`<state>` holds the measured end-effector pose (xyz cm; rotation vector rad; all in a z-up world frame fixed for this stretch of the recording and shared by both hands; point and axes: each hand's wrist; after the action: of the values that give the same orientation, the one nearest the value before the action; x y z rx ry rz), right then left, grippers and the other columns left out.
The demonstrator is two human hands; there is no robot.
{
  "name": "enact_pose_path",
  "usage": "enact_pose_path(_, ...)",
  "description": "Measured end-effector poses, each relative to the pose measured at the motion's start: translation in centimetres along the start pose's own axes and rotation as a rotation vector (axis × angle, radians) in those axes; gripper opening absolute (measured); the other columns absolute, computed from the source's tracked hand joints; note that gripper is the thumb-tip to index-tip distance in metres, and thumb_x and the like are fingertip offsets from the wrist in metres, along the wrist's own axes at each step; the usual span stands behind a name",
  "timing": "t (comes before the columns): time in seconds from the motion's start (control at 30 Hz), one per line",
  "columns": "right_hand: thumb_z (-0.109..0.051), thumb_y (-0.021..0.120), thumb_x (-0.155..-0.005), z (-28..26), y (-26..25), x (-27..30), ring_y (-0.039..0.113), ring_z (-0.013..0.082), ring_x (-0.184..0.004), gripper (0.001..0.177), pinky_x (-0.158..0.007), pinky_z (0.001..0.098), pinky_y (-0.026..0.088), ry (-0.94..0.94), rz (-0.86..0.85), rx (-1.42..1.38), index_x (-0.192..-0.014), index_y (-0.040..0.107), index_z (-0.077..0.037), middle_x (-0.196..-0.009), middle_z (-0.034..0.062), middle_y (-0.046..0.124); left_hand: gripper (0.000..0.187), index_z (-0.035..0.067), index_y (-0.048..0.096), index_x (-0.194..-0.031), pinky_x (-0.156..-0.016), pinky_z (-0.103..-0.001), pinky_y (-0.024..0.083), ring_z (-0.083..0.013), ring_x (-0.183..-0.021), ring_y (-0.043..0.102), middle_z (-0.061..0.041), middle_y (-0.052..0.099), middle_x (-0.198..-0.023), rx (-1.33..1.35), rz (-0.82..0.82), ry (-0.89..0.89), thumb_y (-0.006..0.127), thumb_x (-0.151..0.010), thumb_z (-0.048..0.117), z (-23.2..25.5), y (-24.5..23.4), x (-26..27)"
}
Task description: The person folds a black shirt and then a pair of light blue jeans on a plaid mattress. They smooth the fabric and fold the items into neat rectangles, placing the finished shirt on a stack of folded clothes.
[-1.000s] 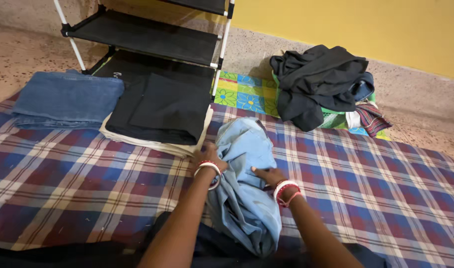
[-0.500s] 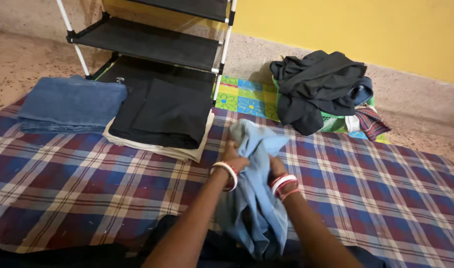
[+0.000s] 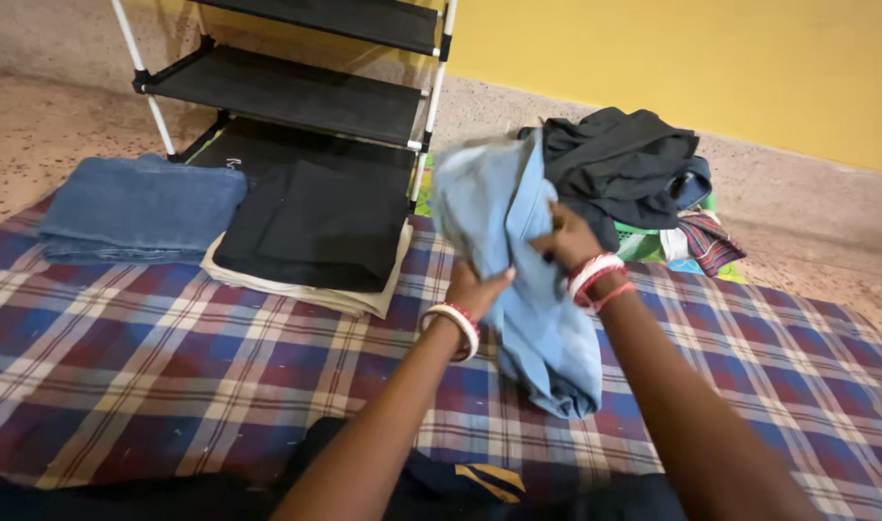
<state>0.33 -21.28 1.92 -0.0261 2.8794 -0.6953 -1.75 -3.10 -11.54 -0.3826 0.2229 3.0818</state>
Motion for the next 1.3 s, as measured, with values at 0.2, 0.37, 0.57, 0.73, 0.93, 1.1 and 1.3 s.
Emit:
enact_pose_path(0.2,-0.032,0.092,-0.073,11.3,5.5,1.6,0.071,0.0245,-0.106,0.056,-0.093,0.0356,0.053,-0.277,-0.264,0.5,-0.122,0.075,-0.01,-0.115,0.0126,0.079,0.072,-0.01,0.071,-0.118,-0.092,-0.05,0.058,-0.0402,-0.113,0.072,-0.028,0.074,-0.119,-0.769,-0.365,-0.631,0.074,-0.084,0.054,-7.9,-5.1,0.1)
enact_pose_path(0.37,-0.036,0.075,-0.078,11.2,7.3,6.1,0.078,0.0245,-0.095,0.062,-0.086,0.0368,0.059,0.148,-0.286,0.473,-0.138,0.068,-0.02,-0.109,0.0108,0.079,0.056,0.0,0.069,-0.119,-0.096,-0.046,0.056,-0.0379,-0.116,0.068,-0.024,0.069,-0.118,-0.835,-0.141,-0.53,0.081,-0.081,0.039,-2.1,-7.1,3.4)
enact_pose_path(0.57,-0.05,0.083,-0.074,7.0,5.6,7.9,0.07,0.0279,-0.116,0.088,-0.096,0.0402,0.055,0.152,-0.368,0.306,-0.146,0.056,-0.006,-0.123,0.0182,0.073,0.053,0.0,0.067,-0.125,-0.11,-0.045,0.049,-0.0418,-0.129,0.058,-0.027,0.057,-0.136,-1.009,0.051,-0.352,0.079,-0.083,0.031,3.7,-5.1,5.8)
enact_pose_path(0.73,-0.047,0.098,-0.058,7.6,6.4,9.6,0.053,0.0385,-0.132,0.131,-0.11,0.0457,0.043,-0.057,-0.519,0.687,-0.158,0.024,-0.007,-0.142,0.0229,0.057,0.064,0.007,0.055,-0.14,-0.121,-0.047,0.035,-0.0425,-0.143,0.039,-0.02,0.039,-0.154,-1.101,-0.102,-0.186,0.077,-0.081,0.022,0.3,-4.2,6.6)
enact_pose_path(0.93,-0.05,0.08,-0.08,7.9,9.8,14.7,0.065,0.0434,-0.116,0.105,-0.098,0.0496,0.053,0.149,-0.274,0.947,-0.158,0.025,-0.006,-0.133,0.0234,0.062,0.077,0.022,0.044,-0.15,-0.121,-0.049,0.033,-0.0444,-0.149,0.024,-0.008,0.016,-0.169,-1.033,-0.189,-0.263,0.079,-0.081,0.017,0.6,-5.1,9.9)
enact_pose_path(1.1,-0.05,0.059,-0.093,7.3,9.4,15.6,0.071,0.0417,-0.104,0.075,-0.092,0.0532,0.055,0.192,-0.185,1.019,-0.154,0.038,-0.013,-0.119,0.0209,0.072,0.078,0.025,0.043,-0.151,-0.122,-0.05,0.032,-0.042,-0.149,0.026,-0.009,0.017,-0.168,-1.051,-0.201,-0.231,0.078,-0.082,0.015,2.7,-5.1,10.4)
enact_pose_path(1.3,-0.047,0.064,-0.088,9.2,1.9,10.4,0.068,0.0452,-0.106,0.05,-0.091,0.0533,0.056,0.28,0.086,1.056,-0.12,0.068,-0.009,-0.113,0.0249,0.07,0.074,0.025,0.04,-0.152,-0.118,-0.06,0.033,-0.0337,-0.15,0.03,-0.006,0.03,-0.16,-1.041,-0.251,-0.406,0.072,-0.086,0.013,5.3,-5.3,10.3)
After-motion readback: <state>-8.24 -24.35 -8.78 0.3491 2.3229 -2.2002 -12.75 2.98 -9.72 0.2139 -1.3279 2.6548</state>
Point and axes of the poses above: each hand's wrist, its own x-axis away from the middle knuckle, its own y-axis out of the palm, z = x × y
